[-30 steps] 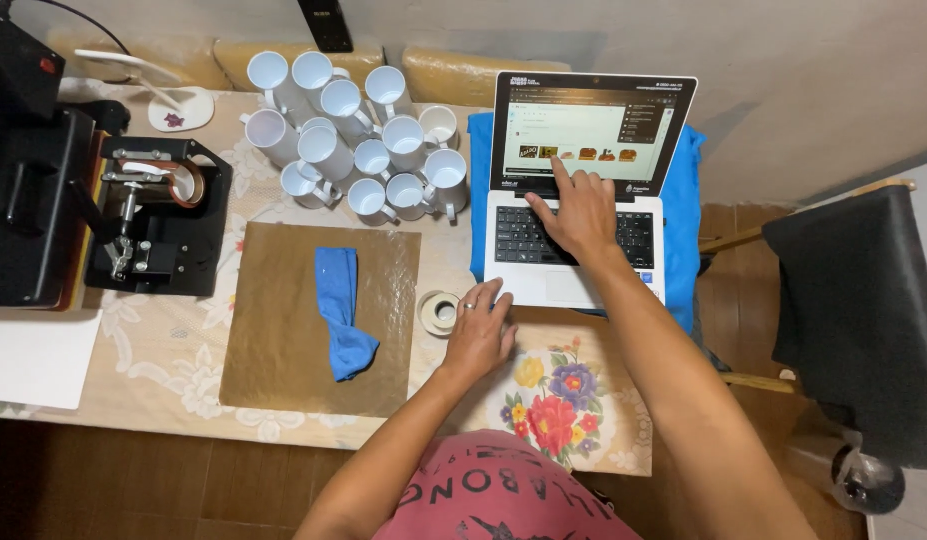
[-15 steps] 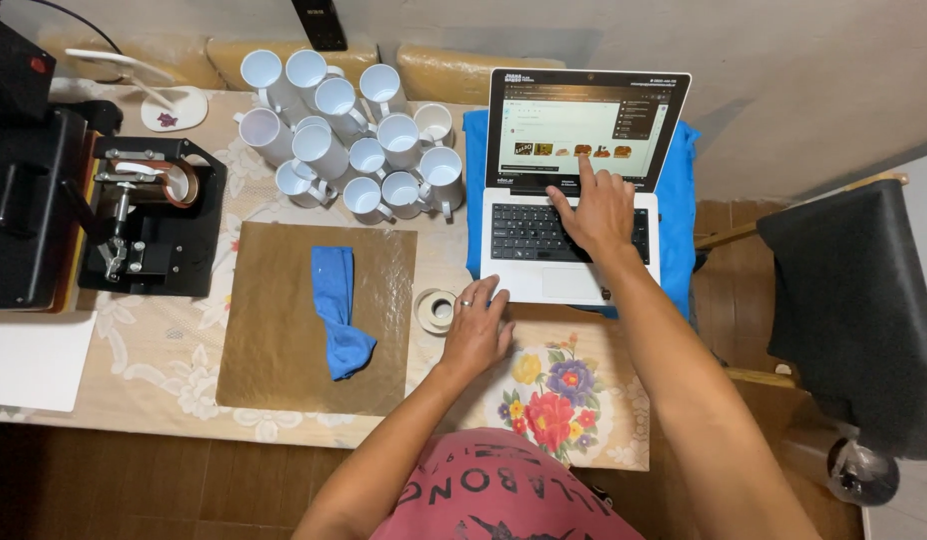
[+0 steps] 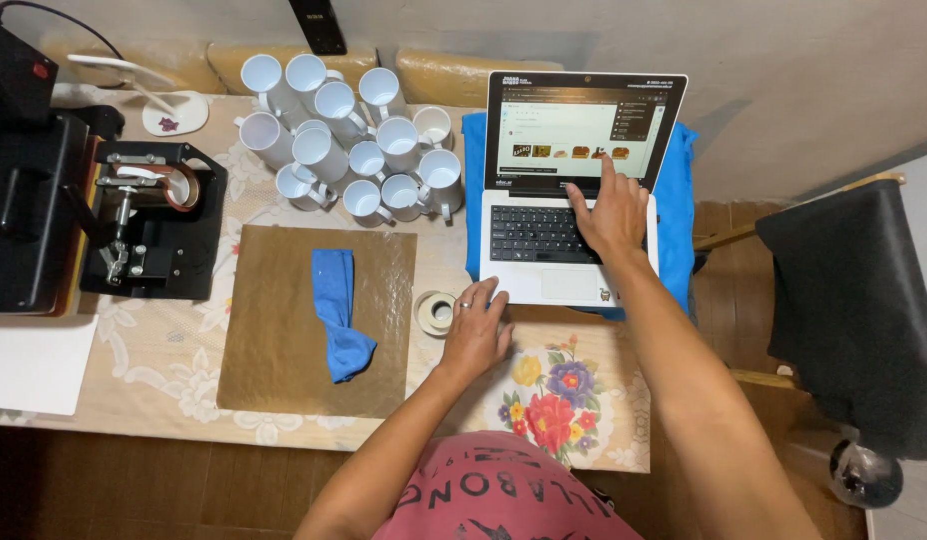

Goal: Preparing a mug for sublimation by cleaning it, wrapping a design around it, placing it in a heat press, and using a laptop to control the process.

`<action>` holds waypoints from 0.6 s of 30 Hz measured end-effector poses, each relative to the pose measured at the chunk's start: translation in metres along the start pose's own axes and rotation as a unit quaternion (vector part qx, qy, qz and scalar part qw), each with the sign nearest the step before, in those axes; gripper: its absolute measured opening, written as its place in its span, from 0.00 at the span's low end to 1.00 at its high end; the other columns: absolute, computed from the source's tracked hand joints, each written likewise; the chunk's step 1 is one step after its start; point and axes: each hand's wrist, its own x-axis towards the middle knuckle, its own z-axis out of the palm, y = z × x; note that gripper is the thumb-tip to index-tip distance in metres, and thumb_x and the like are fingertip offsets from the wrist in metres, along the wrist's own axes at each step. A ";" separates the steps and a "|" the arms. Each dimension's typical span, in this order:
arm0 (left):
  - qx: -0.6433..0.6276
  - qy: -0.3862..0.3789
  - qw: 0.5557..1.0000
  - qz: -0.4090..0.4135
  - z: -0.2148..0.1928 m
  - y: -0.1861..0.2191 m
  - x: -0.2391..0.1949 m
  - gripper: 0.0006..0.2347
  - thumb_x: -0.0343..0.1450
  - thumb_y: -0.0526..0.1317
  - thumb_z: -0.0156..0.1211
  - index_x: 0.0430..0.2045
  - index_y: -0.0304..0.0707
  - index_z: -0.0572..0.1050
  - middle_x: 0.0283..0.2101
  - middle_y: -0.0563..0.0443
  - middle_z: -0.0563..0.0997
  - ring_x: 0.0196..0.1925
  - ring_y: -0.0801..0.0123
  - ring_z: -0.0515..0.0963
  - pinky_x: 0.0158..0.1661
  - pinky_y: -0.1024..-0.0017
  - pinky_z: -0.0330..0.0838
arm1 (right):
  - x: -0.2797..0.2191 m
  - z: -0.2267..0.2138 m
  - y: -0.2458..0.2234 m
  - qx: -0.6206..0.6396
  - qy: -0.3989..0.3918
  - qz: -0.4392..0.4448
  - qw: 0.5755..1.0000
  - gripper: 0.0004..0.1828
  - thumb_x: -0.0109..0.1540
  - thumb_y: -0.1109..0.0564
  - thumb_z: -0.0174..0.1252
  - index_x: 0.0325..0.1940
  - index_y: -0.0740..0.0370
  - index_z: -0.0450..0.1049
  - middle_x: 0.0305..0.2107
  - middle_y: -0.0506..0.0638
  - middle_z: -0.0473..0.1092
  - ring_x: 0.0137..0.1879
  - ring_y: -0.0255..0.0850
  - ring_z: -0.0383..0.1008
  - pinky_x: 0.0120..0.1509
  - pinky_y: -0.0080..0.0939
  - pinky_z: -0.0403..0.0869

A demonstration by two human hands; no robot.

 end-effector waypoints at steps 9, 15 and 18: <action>-0.010 -0.011 1.000 -0.017 -0.006 0.002 0.003 0.25 0.73 0.43 0.73 0.64 0.37 0.74 0.72 0.33 0.72 0.77 0.40 0.68 0.72 0.45 0.64 | -0.007 0.002 0.020 0.059 0.090 0.004 0.994 0.40 0.78 0.32 0.63 0.80 0.66 0.68 0.45 0.59 0.73 0.57 0.60 0.74 0.63 0.62 0.66; -0.016 -0.019 1.000 -0.013 -0.008 0.001 0.010 0.27 0.71 0.47 0.75 0.63 0.39 0.74 0.72 0.35 0.72 0.77 0.40 0.68 0.73 0.42 0.63 | -0.059 -0.038 -0.021 0.205 0.064 -0.102 0.971 0.24 0.72 0.42 0.74 0.68 0.53 0.81 0.35 0.42 0.67 0.48 0.45 0.73 0.61 0.50 0.72; -0.045 -0.015 0.999 -0.025 -0.017 0.007 0.014 0.27 0.71 0.47 0.75 0.63 0.37 0.75 0.67 0.35 0.75 0.75 0.41 0.71 0.73 0.44 0.63 | -0.103 -0.069 -0.049 0.289 0.059 -0.149 0.944 0.15 0.68 0.54 0.77 0.57 0.53 0.85 0.35 0.46 0.75 0.47 0.49 0.78 0.58 0.50 0.77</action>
